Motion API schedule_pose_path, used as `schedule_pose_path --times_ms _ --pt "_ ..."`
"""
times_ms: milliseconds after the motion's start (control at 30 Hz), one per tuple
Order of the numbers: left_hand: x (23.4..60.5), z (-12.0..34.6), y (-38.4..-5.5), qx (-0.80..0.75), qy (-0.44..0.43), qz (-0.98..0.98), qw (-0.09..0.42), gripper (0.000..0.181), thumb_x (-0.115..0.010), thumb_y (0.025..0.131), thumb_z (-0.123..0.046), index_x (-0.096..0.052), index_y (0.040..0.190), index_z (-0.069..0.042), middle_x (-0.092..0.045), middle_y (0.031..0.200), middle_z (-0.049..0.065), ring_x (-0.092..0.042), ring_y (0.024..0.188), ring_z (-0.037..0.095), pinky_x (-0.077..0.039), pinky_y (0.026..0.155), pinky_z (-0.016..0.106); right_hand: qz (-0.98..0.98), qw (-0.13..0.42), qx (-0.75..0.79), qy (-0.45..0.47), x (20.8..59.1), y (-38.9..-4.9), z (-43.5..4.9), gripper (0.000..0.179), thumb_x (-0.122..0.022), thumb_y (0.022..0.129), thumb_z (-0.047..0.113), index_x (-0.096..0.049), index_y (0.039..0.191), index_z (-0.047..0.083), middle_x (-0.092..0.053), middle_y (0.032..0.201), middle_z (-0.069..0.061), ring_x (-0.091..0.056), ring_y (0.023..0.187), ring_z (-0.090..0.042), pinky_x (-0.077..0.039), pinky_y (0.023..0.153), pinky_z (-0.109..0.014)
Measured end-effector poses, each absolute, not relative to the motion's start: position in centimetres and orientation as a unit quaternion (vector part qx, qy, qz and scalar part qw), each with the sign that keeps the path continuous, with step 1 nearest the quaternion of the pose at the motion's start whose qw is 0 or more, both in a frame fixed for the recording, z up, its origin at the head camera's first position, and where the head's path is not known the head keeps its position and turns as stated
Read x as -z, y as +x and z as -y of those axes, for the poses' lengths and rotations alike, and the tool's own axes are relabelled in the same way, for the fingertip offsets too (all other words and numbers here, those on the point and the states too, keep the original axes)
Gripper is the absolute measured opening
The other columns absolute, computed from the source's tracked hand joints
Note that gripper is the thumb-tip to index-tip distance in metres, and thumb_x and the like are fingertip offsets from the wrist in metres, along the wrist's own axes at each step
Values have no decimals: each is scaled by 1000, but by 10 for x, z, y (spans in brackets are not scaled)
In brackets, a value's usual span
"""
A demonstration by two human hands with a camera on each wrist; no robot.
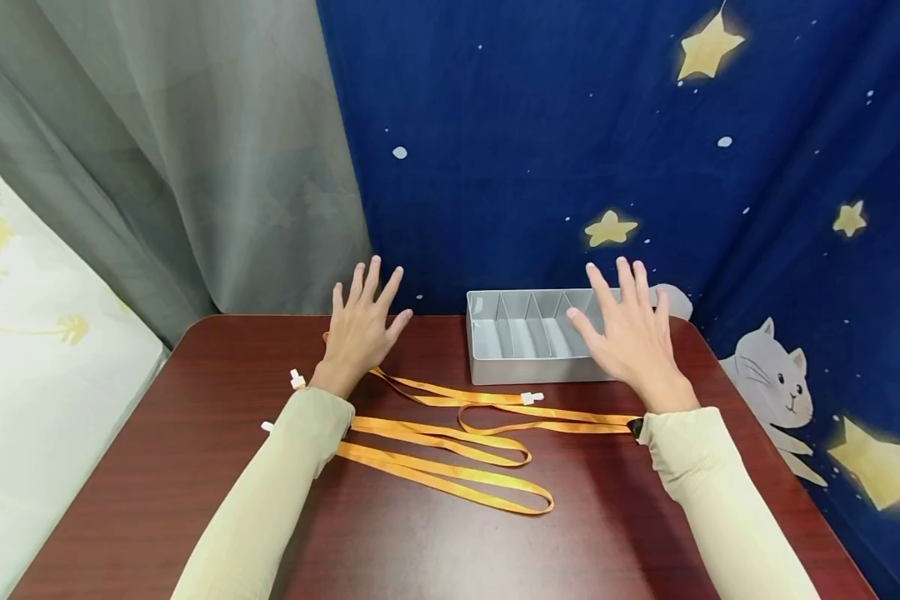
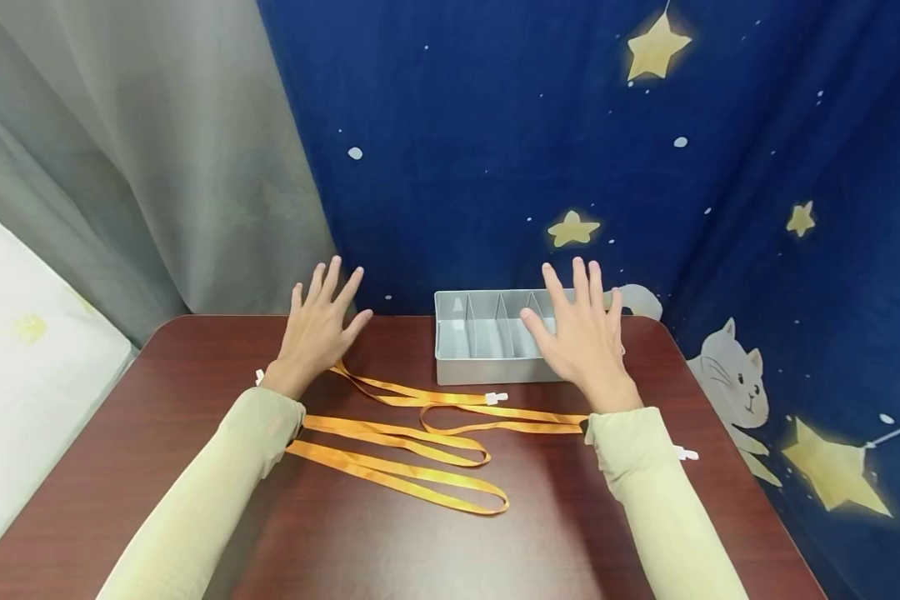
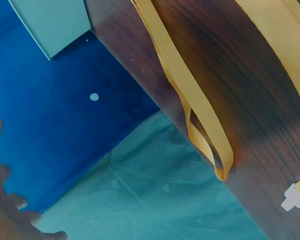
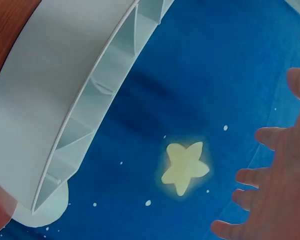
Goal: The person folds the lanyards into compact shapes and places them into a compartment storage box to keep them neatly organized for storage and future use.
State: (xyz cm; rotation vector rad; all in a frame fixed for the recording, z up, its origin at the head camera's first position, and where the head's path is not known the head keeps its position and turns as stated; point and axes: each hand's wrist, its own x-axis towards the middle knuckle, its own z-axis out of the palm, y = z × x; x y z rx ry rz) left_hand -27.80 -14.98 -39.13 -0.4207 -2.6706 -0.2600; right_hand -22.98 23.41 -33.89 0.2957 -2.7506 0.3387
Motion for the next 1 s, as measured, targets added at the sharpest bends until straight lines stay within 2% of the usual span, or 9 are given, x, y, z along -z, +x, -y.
schedule_pose_path --times_ms 200,500,600,667,800,900,1000 --pt "393 148 -279 82 -181 967 161 68 -47 102 -50 -22 160 -25 -10 166 13 -9 151 34 -13 115 65 970 171 -122 123 339 -228 -226 73 -41 99 60 -25 159 20 -11 164 -20 -1 151 -39 -7 111 -71" --pt "400 145 -278 79 -213 971 77 64 -43 103 -52 -28 158 -23 -16 165 13 -12 151 33 -14 115 64 964 168 -140 149 347 -221 -208 68 -48 99 54 -36 153 14 -28 157 -22 -13 149 -39 -15 111 -67" --pt "404 145 -276 89 -226 968 64 62 -44 103 -51 -37 155 -18 -26 162 14 -22 149 34 -20 115 63 962 167 -145 162 352 -218 -200 66 -51 99 51 -40 151 12 -31 156 -21 -19 147 -38 -20 110 -65" --pt "407 144 -274 107 -241 963 60 57 -48 103 -48 -47 149 -15 -40 155 15 -36 143 33 -26 113 59 959 168 -149 170 355 -215 -195 65 -52 99 50 -41 150 12 -34 154 -20 -22 146 -38 -22 109 -65" --pt "412 143 -272 134 -267 953 42 43 -57 101 -40 -67 130 -10 -66 127 11 -63 114 28 -46 101 49 957 168 -151 180 360 -211 -187 62 -53 98 49 -44 148 12 -38 152 -21 -26 144 -38 -24 108 -66" --pt "415 144 -271 135 -276 951 20 35 -62 99 -36 -74 118 -10 -71 110 5 -67 99 22 -53 91 42 958 162 -151 184 364 -209 -183 60 -54 98 48 -45 146 12 -39 151 -21 -25 144 -39 -24 108 -65" --pt "418 146 -270 131 -285 949 -1 30 -67 96 -34 -76 112 -10 -72 103 3 -67 96 20 -54 86 40 959 152 -150 188 366 -207 -179 60 -53 98 48 -46 145 11 -40 150 -21 -24 145 -40 -23 109 -65"
